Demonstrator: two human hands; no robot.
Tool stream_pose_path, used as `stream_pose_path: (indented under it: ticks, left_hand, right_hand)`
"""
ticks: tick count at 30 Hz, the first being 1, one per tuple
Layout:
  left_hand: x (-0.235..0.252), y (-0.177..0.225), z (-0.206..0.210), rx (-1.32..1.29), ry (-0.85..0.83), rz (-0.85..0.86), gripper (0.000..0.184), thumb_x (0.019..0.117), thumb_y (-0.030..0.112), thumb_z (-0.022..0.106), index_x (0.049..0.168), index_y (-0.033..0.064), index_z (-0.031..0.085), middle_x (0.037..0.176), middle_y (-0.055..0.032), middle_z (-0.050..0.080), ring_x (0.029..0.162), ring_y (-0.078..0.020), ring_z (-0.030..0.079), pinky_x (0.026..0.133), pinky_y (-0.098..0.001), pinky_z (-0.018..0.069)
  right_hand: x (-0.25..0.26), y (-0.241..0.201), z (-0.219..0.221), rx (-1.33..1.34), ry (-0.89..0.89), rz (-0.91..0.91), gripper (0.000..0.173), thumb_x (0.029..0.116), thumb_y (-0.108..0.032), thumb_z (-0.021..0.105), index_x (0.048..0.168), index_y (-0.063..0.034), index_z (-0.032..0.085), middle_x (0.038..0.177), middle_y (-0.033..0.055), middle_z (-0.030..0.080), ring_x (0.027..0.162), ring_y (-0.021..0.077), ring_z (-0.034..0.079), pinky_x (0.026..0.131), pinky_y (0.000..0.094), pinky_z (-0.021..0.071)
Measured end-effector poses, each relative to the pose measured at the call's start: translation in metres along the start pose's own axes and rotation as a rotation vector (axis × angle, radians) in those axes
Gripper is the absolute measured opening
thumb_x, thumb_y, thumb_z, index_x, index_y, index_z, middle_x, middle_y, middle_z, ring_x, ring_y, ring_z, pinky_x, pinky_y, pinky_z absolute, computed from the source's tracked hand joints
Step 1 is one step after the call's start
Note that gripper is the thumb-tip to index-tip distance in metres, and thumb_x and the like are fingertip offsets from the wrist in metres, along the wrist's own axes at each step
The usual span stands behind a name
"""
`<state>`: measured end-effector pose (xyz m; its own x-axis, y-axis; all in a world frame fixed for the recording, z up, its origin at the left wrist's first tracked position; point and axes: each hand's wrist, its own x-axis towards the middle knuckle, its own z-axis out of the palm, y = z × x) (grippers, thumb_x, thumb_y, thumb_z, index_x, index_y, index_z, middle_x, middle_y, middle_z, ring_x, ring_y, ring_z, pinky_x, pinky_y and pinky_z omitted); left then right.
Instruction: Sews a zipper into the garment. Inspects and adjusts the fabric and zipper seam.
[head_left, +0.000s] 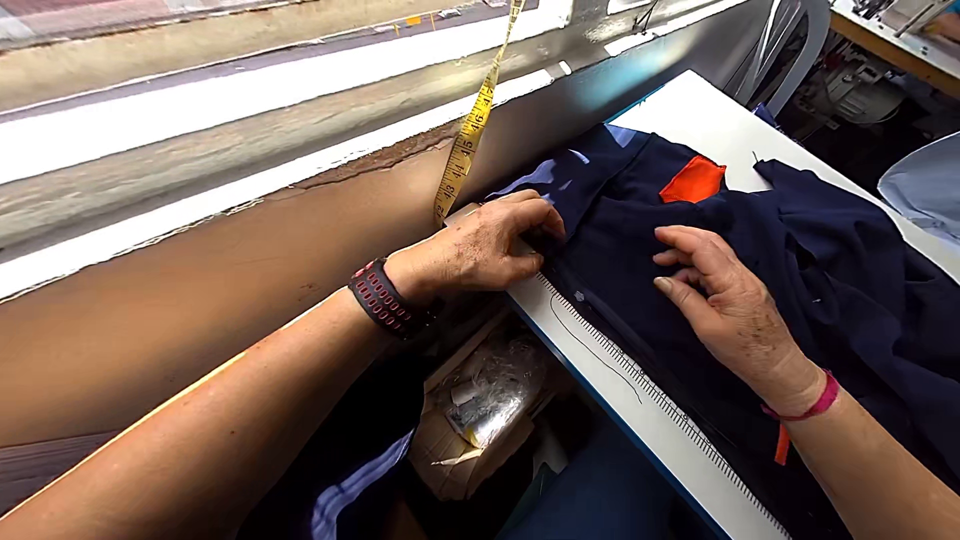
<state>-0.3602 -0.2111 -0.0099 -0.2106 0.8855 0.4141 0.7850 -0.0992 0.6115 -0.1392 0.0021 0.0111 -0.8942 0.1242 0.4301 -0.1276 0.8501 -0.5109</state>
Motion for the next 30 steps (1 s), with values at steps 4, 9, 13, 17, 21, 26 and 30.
stream_pose_path:
  ticks: [4,9,13,17,21,26,30]
  left_hand:
    - [0.014,0.017,0.017,0.185,-0.009,0.234,0.049,0.0842,0.039,0.068,0.123,0.0101,0.069,0.122,-0.0098,0.067,0.119,-0.0312,0.058,0.093,-0.0527,0.0456]
    - [0.03,0.029,0.042,0.099,-0.264,0.225,0.017,0.0826,0.023,0.078,0.096,0.0125,0.077,0.092,-0.0036,0.071,0.1,-0.0247,0.064,0.082,-0.046,0.0455]
    - [0.02,0.012,0.04,-0.026,-0.213,0.353,0.011,0.0839,0.025,0.074,0.079,0.0151,0.072,0.087,0.0019,0.068,0.096,-0.0137,0.061,0.082,-0.0291,0.046]
    - [0.013,0.004,0.042,-0.15,-0.185,0.382,0.016,0.0873,0.029,0.076,0.081,0.0144,0.077,0.093,0.0007,0.071,0.104,-0.0136,0.062,0.09,-0.0288,0.0474]
    - [0.015,0.007,0.045,-0.118,-0.233,0.4,0.02,0.0929,0.036,0.069,0.09,0.0224,0.083,0.104,0.0023,0.073,0.11,-0.0136,0.062,0.092,-0.0357,0.0464]
    - [0.017,0.008,0.044,-0.093,-0.286,0.42,0.017,0.0905,0.034,0.069,0.09,0.0243,0.084,0.109,-0.0018,0.072,0.113,-0.0178,0.061,0.092,-0.0387,0.0468]
    - [0.016,0.005,0.044,-0.122,-0.243,0.422,0.016,0.0889,0.032,0.072,0.087,0.0214,0.084,0.106,-0.0032,0.072,0.112,-0.0178,0.061,0.092,-0.036,0.0479]
  right_hand:
    - [-0.045,-0.019,-0.022,-0.074,0.059,0.234,0.017,0.0972,-0.021,0.059,0.101,-0.0147,0.074,0.088,-0.0086,0.069,0.074,-0.0031,0.065,0.065,0.0133,0.0558]
    - [-0.08,-0.006,-0.012,-0.111,-0.057,0.105,0.024,0.099,-0.028,0.057,0.102,-0.0163,0.078,0.102,-0.0066,0.072,0.098,0.0027,0.065,0.085,0.0179,0.0538]
    - [-0.084,0.005,-0.026,-0.039,-0.177,-0.026,0.029,0.0973,-0.031,0.058,0.113,-0.0148,0.076,0.117,-0.0042,0.071,0.112,0.0052,0.061,0.095,0.0198,0.05]
    - [-0.073,-0.001,-0.032,-0.155,-0.272,-0.082,0.044,0.079,-0.02,0.053,0.116,-0.0152,0.076,0.118,-0.004,0.07,0.109,0.0077,0.062,0.09,0.0215,0.052]
    - [-0.049,-0.017,-0.008,-0.318,-0.145,-0.106,0.033,0.084,-0.025,0.059,0.106,-0.0102,0.078,0.092,0.001,0.071,0.085,0.014,0.066,0.069,0.026,0.0537]
    - [-0.026,-0.027,0.018,-0.323,-0.142,-0.174,0.024,0.0836,-0.025,0.063,0.095,-0.0091,0.078,0.079,0.0011,0.062,0.074,0.0159,0.062,0.059,0.0268,0.0495]
    - [-0.019,-0.023,0.018,-0.271,-0.152,-0.153,0.021,0.0856,-0.015,0.059,0.09,-0.01,0.08,0.077,0.002,0.064,0.072,0.014,0.064,0.059,0.0245,0.0514]
